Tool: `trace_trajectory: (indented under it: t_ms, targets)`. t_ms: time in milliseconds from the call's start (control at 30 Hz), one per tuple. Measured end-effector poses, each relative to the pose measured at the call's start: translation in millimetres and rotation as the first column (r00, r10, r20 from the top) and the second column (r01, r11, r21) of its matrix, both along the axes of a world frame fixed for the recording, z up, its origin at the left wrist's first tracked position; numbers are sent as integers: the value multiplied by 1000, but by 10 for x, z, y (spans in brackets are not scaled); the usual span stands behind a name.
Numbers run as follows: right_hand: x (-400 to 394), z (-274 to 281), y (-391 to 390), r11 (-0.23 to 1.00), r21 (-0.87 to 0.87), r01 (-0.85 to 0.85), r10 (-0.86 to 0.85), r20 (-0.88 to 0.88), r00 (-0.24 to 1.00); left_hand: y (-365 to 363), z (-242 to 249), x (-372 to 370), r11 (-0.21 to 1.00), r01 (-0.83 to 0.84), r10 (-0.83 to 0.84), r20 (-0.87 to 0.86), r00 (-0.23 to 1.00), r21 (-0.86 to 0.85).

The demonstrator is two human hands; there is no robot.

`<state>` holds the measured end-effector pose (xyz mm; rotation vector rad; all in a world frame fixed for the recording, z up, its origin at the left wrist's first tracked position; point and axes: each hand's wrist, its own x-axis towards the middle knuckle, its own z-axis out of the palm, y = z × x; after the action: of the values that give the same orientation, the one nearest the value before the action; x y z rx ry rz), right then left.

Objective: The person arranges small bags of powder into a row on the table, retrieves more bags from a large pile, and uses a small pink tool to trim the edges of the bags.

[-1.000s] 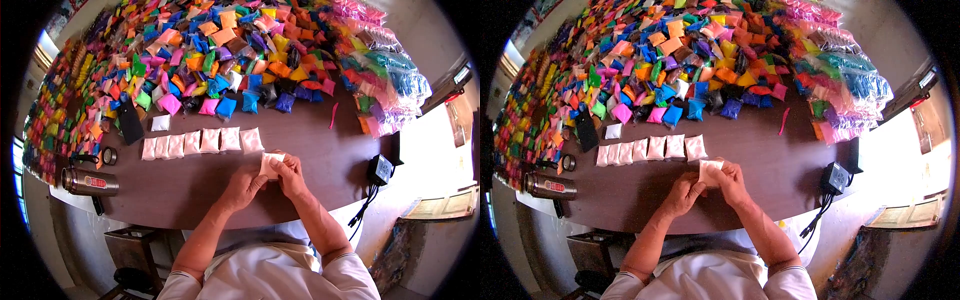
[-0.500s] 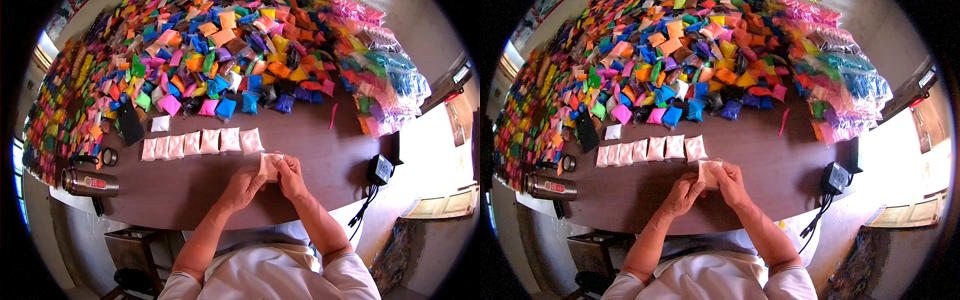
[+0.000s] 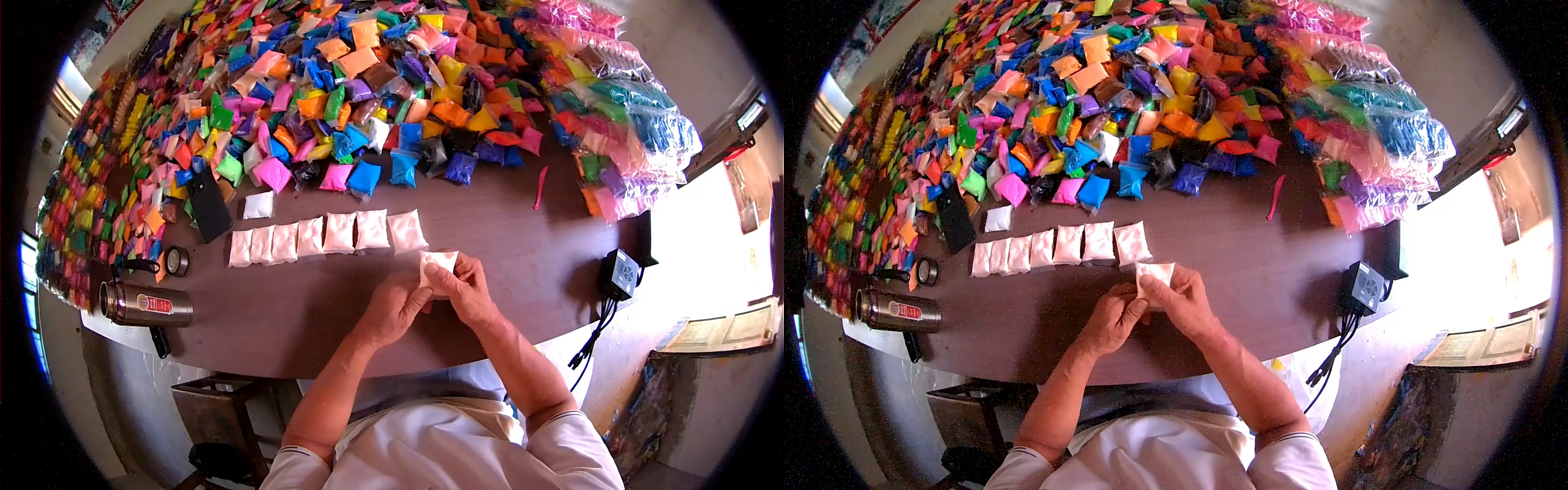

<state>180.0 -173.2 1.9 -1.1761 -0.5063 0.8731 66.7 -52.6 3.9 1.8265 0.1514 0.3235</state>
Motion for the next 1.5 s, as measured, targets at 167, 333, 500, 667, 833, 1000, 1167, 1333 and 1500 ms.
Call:
trace_trajectory:
  t_ms: [167, 333, 500, 667, 833, 1000, 1167, 1333, 1500]
  targets:
    - [41, -96, -45, 996, 82, -27, 32, -65, 997, 0, 24, 21, 994, 30, -32, 16, 999, 104]
    - [-8, -8, -12, 991, 130, -11, 22, -85, 996, 34, -51, -13, 999, 5, -5, 8, 1000, 44]
    - [-8, -24, -4, 996, 84, -9, 12, -41, 999, 2, -7, -13, 1000, -4, 4, 4, 1000, -1]
    - [24, -100, -31, 997, 76, 0, 2, -24, 1000, -6, -1, -20, 997, 11, -11, -1, 1000, 71]
    - [-23, 29, -14, 995, 97, 5, 2, -72, 997, 8, 0, -17, 1000, 0, 1, 21, 1000, -26]
    - [4, -148, -7, 997, 42, 64, -62, -49, 997, 15, 1, -15, 997, 17, -18, 14, 1000, 72]
    - [19, -116, -37, 998, 0, 55, -55, -27, 998, -11, -21, -7, 997, 5, -6, 12, 1000, 76]
    - [-6, -24, -32, 999, 14, 36, -35, -37, 999, 27, -52, -23, 997, 7, -8, 5, 1000, 75]
    - [-46, 9, 11, 999, 3, 39, -39, -65, 997, 24, -15, -28, 998, 5, -6, 9, 1000, 56]
